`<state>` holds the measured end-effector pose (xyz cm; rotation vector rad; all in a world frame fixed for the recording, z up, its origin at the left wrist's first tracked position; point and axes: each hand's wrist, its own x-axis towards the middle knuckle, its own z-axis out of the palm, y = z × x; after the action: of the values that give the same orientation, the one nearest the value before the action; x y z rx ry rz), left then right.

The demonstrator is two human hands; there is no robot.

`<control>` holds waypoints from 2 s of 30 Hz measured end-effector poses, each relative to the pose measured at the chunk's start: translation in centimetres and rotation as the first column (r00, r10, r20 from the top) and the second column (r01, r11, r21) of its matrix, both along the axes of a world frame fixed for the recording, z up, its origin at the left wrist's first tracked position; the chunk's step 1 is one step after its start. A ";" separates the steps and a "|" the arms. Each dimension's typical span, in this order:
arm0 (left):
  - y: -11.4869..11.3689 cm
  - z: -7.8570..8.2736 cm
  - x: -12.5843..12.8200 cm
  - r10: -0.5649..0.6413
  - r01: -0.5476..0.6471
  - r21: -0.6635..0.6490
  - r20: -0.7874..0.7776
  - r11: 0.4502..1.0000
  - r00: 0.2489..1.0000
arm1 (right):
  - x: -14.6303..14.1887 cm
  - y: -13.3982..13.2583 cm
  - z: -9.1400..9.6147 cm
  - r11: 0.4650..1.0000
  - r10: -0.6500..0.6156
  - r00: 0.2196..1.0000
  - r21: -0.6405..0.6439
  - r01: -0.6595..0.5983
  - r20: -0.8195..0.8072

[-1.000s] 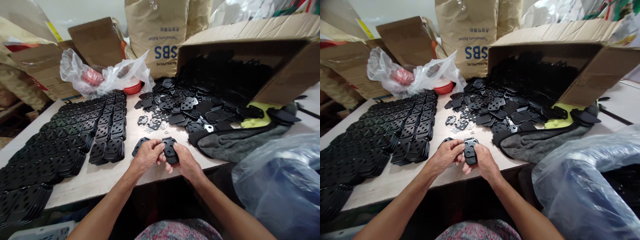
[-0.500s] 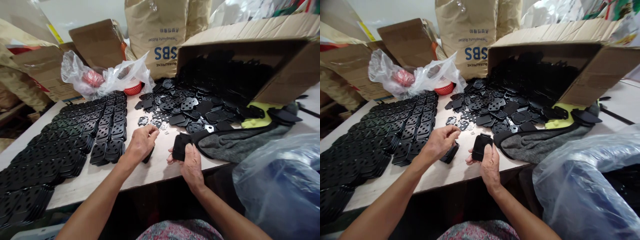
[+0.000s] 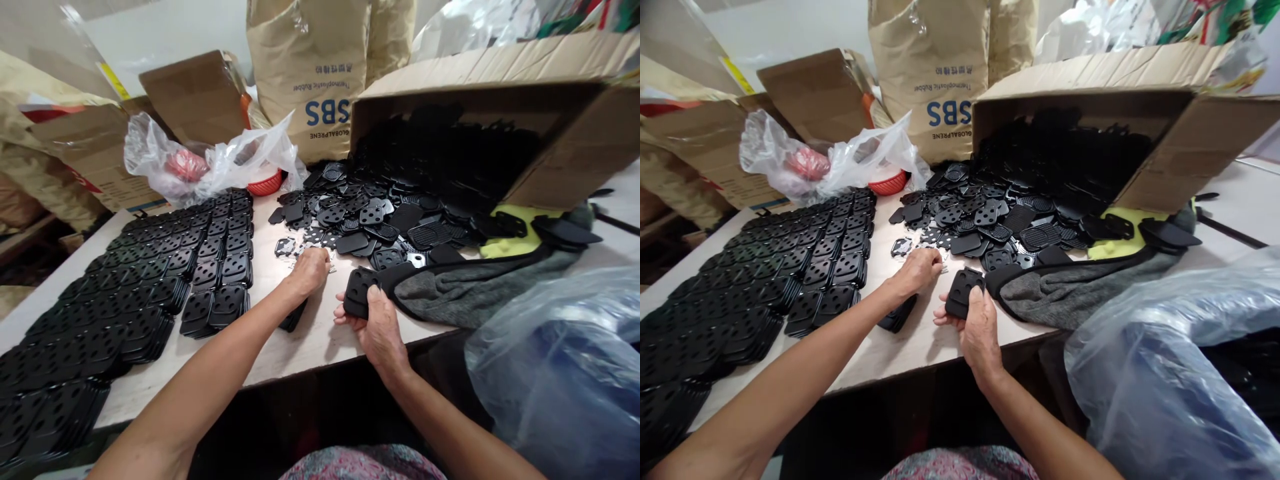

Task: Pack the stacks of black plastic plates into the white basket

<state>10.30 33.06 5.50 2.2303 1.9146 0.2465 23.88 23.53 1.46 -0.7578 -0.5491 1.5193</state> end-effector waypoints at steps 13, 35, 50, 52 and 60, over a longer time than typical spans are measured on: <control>0.2 -0.3 0.0 0.029 -0.029 -0.003 0.071 1.000 0.997 | 0.1 0.1 0.3 0.999 0.044 0.999 0.001 -0.044 0.014; -5.1 2.1 -0.1 0.036 0.148 -0.121 0.877 0.982 0.480 | 0.5 -0.2 0.0 0.970 0.228 0.956 0.041 -0.239 0.183; -6.4 3.0 -0.2 -0.097 0.019 0.138 0.585 0.990 0.805 | 0.4 -0.4 0.3 0.950 0.238 0.904 0.108 -0.293 0.354; -6.7 2.9 -0.1 -0.089 0.006 0.146 0.575 0.989 0.813 | 0.4 -0.6 0.2 0.950 0.218 0.892 0.121 -0.286 0.395; -7.0 3.2 -0.6 -0.169 0.072 0.216 0.474 0.974 0.864 | 0.5 -0.6 0.5 0.929 0.262 0.879 0.144 -0.342 0.399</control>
<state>9.69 26.10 8.66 2.1139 1.5221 0.9182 24.41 22.95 1.91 -0.8271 -1.1453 1.5764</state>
